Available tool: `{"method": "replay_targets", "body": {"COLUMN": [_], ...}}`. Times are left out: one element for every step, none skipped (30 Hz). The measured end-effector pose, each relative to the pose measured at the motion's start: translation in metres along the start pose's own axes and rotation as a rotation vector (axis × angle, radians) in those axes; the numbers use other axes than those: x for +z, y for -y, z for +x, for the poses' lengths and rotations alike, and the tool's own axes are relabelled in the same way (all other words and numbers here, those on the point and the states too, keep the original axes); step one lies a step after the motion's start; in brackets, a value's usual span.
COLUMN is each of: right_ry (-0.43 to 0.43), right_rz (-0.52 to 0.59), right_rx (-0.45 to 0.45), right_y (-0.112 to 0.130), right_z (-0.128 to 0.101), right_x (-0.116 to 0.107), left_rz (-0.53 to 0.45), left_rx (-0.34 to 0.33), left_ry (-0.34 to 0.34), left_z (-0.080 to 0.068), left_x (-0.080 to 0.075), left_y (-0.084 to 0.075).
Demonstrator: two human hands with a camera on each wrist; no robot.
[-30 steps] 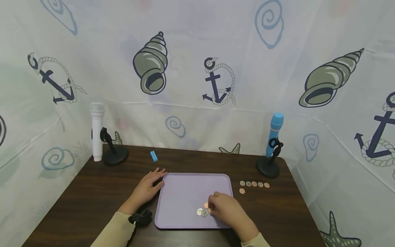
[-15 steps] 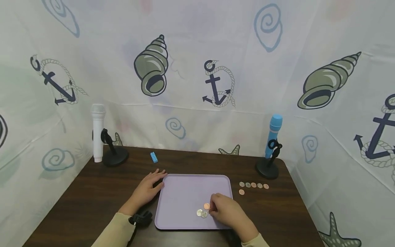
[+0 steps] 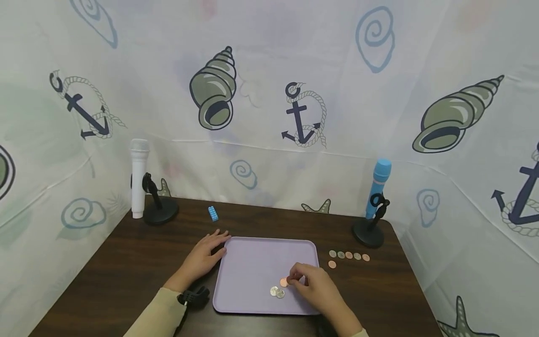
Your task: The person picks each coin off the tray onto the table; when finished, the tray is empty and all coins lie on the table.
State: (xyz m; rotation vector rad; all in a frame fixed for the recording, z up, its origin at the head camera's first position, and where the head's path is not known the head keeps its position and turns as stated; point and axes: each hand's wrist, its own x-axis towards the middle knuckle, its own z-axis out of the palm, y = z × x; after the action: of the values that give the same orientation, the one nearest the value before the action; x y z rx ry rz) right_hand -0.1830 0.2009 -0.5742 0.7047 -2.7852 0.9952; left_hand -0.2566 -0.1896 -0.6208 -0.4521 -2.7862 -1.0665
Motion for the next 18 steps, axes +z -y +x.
{"method": "replay_targets", "body": {"right_ry": [-0.014, -0.033, -0.058, -0.082, -0.107, -0.135, -0.167, -0.199, -0.229, -0.255, -0.284, -0.314, -0.345, -0.374, -0.398, -0.420, -0.439, -0.453], "right_rz": [0.012, 0.024, 0.027, 0.036, 0.057, 0.079, 0.097, 0.108, 0.126, 0.153, 0.171, 0.175, 0.182, 0.191, 0.210, 0.230, 0.253, 0.283], "right_rx": [0.017, 0.038, 0.062, 0.089, 0.122, 0.154, 0.178, 0.194, 0.212, 0.225, 0.242, 0.253, 0.267, 0.288, 0.317, 0.345, 0.376, 0.409], "right_y": [-0.002, -0.004, -0.007, -0.010, -0.014, -0.018, -0.023, -0.029, -0.035, -0.042, -0.049, -0.056, -0.063, -0.070, -0.077, -0.083, -0.088, -0.093], "right_z": [0.000, 0.000, -0.001, -0.002, -0.003, -0.004, -0.006, -0.007, -0.008, -0.009, -0.011, -0.014, -0.016, -0.018, -0.021, -0.023, -0.025, -0.027], "right_x": [-0.001, -0.003, -0.004, -0.006, -0.009, -0.011, -0.014, -0.017, -0.020, -0.024, -0.027, -0.031, -0.035, -0.040, -0.044, -0.048, -0.052, -0.055], "left_rz": [-0.001, -0.001, -0.001, -0.001, -0.004, -0.007, -0.008, -0.008, -0.009, -0.010, -0.009, -0.006, -0.002, -0.002, 0.002, 0.003, 0.003, 0.002], "left_rx": [0.000, -0.002, -0.003, -0.009, -0.010, -0.010, -0.007, -0.005, -0.002, 0.001, 0.006, 0.010, 0.010, 0.006, 0.008, 0.007, 0.008, 0.009], "left_ry": [0.001, 0.003, 0.005, 0.012, 0.013, 0.012, 0.005, 0.001, -0.004, -0.009, -0.014, -0.016, -0.014, -0.009, -0.008, -0.009, -0.011, -0.014], "left_z": [0.000, 0.000, 0.000, 0.000, 0.000, -0.001, -0.001, -0.001, -0.001, -0.001, -0.001, -0.001, 0.000, 0.000, 0.000, 0.000, 0.001, 0.001], "left_x": [-0.001, -0.001, -0.001, -0.001, -0.001, 0.000, 0.000, 0.000, 0.001, 0.001, 0.001, 0.002, 0.002, 0.002, 0.002, 0.001, 0.001, 0.000], "left_y": [-0.001, -0.001, -0.001, -0.002, -0.002, -0.003, -0.003, -0.003, -0.003, -0.002, -0.002, -0.002, -0.001, -0.001, -0.001, -0.001, -0.001, -0.001]}}
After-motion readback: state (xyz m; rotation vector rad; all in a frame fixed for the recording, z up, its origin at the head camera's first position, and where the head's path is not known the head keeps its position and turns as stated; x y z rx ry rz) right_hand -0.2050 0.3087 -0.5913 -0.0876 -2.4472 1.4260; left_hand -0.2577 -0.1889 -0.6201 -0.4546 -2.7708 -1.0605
